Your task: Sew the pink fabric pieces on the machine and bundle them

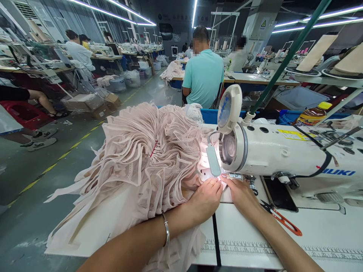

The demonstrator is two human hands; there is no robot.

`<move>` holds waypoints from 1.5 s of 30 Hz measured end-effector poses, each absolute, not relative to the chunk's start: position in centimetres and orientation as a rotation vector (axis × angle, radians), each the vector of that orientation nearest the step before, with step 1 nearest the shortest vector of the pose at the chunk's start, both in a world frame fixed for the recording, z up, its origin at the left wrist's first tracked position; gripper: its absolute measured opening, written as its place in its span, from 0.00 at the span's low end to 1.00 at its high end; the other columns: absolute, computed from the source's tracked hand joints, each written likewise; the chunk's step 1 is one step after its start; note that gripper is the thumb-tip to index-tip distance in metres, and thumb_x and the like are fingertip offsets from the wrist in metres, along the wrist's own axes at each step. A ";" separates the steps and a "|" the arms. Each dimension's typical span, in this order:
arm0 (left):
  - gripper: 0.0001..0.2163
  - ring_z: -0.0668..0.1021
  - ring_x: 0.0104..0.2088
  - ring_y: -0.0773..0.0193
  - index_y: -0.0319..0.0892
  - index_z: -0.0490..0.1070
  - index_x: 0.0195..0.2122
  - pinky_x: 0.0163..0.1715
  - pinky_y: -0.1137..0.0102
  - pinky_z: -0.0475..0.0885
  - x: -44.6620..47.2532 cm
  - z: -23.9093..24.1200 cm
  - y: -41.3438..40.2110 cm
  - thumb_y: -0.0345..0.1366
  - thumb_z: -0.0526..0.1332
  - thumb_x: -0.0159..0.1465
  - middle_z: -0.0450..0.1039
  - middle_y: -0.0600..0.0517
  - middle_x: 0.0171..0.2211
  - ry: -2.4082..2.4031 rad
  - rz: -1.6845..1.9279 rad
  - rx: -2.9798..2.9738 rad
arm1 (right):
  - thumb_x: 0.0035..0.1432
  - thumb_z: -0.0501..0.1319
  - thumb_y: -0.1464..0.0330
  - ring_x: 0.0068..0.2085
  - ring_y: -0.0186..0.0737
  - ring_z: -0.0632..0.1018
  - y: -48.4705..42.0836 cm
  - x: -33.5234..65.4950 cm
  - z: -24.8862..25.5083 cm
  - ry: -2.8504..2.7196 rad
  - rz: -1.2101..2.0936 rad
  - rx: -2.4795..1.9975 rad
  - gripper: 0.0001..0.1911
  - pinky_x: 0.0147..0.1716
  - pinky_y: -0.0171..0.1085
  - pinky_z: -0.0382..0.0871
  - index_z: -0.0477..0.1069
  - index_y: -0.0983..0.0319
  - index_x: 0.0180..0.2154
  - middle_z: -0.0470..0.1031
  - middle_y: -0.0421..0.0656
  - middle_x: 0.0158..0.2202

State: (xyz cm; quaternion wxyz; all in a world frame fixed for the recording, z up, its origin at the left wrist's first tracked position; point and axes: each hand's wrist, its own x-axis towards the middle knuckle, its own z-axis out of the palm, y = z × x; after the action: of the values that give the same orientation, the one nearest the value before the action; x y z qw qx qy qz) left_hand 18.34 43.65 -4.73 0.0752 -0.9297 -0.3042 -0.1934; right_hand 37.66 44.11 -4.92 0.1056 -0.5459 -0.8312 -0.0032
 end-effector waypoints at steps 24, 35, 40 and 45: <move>0.14 0.74 0.49 0.54 0.35 0.63 0.50 0.52 0.59 0.69 18.2 -5.3 43.2 0.22 0.46 0.67 0.71 0.40 0.47 -1.046 -0.554 -2.776 | 0.57 0.46 0.81 0.43 0.46 0.79 44.1 37.8 -6.0 -2.411 -0.133 -1.573 0.29 0.47 0.44 0.72 0.73 0.57 0.54 0.80 0.47 0.44; 0.09 0.73 0.42 0.60 0.39 0.66 0.41 0.46 0.67 0.70 16.1 -2.2 48.4 0.23 0.51 0.65 0.71 0.48 0.41 -1.204 -0.595 -3.220 | 0.63 0.49 0.70 0.43 0.45 0.79 43.4 37.5 -5.1 -2.159 0.238 -1.509 0.18 0.39 0.43 0.76 0.75 0.55 0.46 0.80 0.43 0.42; 0.07 0.72 0.44 0.58 0.39 0.68 0.42 0.45 0.66 0.70 15.7 -4.2 47.1 0.26 0.52 0.70 0.71 0.47 0.44 -0.999 -0.622 -2.980 | 0.65 0.54 0.63 0.43 0.46 0.79 43.1 37.4 -5.3 -2.202 0.152 -1.458 0.15 0.39 0.43 0.76 0.75 0.56 0.48 0.78 0.45 0.40; 0.06 0.72 0.42 0.58 0.37 0.69 0.39 0.44 0.65 0.70 15.6 -4.0 46.6 0.29 0.53 0.71 0.71 0.46 0.39 -0.853 -0.554 -2.889 | 0.67 0.53 0.63 0.46 0.46 0.79 43.2 37.7 -5.9 -2.256 0.018 -1.396 0.16 0.44 0.43 0.75 0.76 0.56 0.49 0.78 0.46 0.47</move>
State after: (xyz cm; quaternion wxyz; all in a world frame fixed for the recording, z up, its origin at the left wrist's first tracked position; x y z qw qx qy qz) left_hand 15.61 46.58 -3.97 0.0394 -0.9425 -0.2784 -0.1808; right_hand 37.71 43.17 -5.92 0.2420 -0.5106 -0.8251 0.0067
